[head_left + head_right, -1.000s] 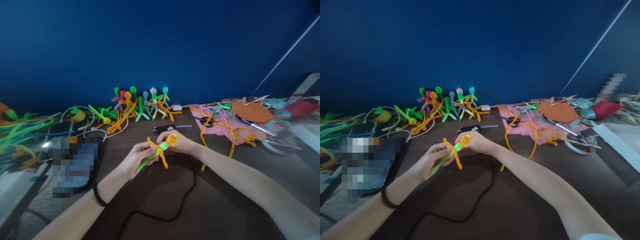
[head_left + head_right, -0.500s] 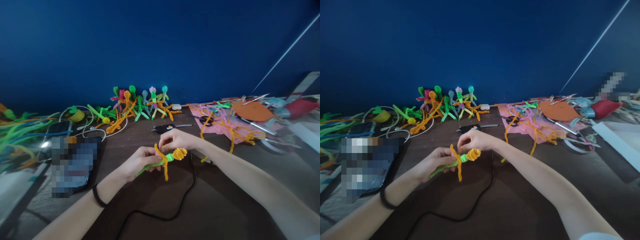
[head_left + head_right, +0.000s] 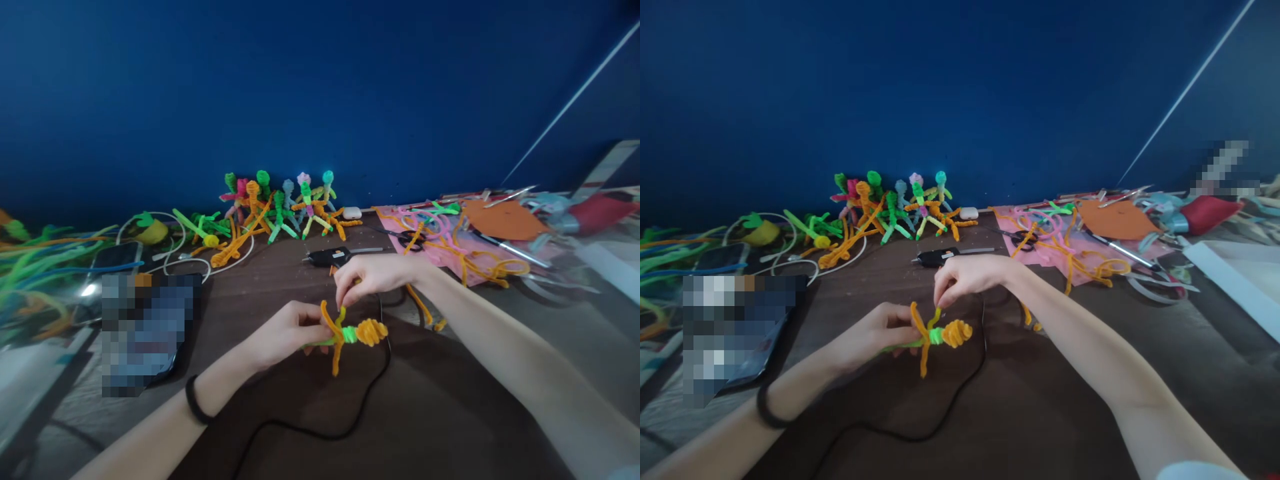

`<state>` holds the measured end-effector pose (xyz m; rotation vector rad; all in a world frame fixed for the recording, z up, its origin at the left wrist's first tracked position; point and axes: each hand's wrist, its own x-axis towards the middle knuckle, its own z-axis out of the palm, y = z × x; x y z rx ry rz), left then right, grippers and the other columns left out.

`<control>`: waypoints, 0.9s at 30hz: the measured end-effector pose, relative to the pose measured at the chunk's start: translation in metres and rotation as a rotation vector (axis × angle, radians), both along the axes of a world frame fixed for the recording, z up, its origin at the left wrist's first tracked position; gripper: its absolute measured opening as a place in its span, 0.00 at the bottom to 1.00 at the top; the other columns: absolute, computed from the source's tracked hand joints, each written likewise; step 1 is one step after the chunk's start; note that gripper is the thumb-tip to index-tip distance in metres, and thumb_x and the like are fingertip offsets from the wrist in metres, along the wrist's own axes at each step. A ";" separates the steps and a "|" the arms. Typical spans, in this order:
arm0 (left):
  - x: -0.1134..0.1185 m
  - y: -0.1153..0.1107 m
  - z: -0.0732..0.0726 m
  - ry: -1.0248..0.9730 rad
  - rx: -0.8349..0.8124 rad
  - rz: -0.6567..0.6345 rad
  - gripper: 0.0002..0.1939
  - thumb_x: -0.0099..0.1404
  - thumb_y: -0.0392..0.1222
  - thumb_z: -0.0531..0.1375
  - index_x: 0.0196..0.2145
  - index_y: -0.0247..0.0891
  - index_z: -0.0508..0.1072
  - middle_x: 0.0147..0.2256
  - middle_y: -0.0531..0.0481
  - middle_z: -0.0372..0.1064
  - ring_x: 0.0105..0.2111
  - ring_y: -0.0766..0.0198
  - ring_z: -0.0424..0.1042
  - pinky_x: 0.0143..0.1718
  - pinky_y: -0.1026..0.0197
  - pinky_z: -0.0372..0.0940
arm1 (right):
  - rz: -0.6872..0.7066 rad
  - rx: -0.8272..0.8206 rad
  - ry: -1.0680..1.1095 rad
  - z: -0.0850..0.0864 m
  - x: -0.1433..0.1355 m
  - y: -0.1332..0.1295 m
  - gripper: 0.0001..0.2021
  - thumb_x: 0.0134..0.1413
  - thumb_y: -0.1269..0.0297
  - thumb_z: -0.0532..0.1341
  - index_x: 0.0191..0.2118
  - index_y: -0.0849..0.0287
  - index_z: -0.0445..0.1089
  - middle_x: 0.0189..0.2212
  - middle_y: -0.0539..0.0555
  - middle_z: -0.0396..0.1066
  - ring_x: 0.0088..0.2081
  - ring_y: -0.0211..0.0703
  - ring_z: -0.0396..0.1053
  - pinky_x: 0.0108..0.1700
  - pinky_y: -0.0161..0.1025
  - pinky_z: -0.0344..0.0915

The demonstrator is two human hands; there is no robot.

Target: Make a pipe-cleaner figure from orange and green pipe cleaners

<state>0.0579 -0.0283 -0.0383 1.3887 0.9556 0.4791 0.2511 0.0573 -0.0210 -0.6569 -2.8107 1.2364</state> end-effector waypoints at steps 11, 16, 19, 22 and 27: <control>0.003 0.001 -0.005 0.055 -0.011 -0.039 0.06 0.52 0.39 0.59 0.23 0.34 0.74 0.20 0.51 0.67 0.20 0.69 0.62 0.19 0.68 0.54 | -0.071 0.485 -0.031 0.004 -0.014 -0.018 0.07 0.50 0.70 0.58 0.26 0.61 0.72 0.26 0.52 0.69 0.33 0.39 0.62 0.34 0.36 0.55; 0.005 0.002 -0.009 0.109 -0.006 -0.052 0.07 0.53 0.39 0.58 0.23 0.34 0.73 0.18 0.52 0.66 0.19 0.70 0.61 0.19 0.68 0.54 | -0.069 0.999 -0.068 0.007 -0.024 -0.035 0.08 0.51 0.64 0.60 0.27 0.64 0.69 0.25 0.55 0.65 0.34 0.44 0.58 0.33 0.39 0.50; 0.006 0.003 -0.011 0.144 0.001 -0.036 0.07 0.52 0.38 0.58 0.22 0.33 0.73 0.17 0.52 0.66 0.17 0.71 0.60 0.18 0.68 0.54 | -0.067 1.108 -0.033 0.007 -0.027 -0.039 0.07 0.53 0.65 0.58 0.28 0.63 0.67 0.25 0.56 0.64 0.33 0.44 0.56 0.32 0.39 0.49; 0.007 0.003 -0.015 0.190 0.021 -0.033 0.07 0.52 0.38 0.57 0.21 0.33 0.73 0.17 0.51 0.66 0.16 0.71 0.59 0.17 0.67 0.53 | -0.042 1.152 0.031 0.010 -0.030 -0.046 0.08 0.55 0.67 0.55 0.27 0.63 0.66 0.25 0.56 0.63 0.32 0.43 0.55 0.31 0.39 0.49; 0.010 0.002 -0.021 0.172 0.020 0.104 0.04 0.49 0.35 0.57 0.20 0.34 0.71 0.17 0.53 0.65 0.16 0.72 0.59 0.18 0.67 0.54 | 0.000 1.207 0.133 0.016 -0.034 -0.058 0.13 0.59 0.72 0.48 0.25 0.63 0.64 0.23 0.55 0.60 0.30 0.42 0.54 0.30 0.38 0.49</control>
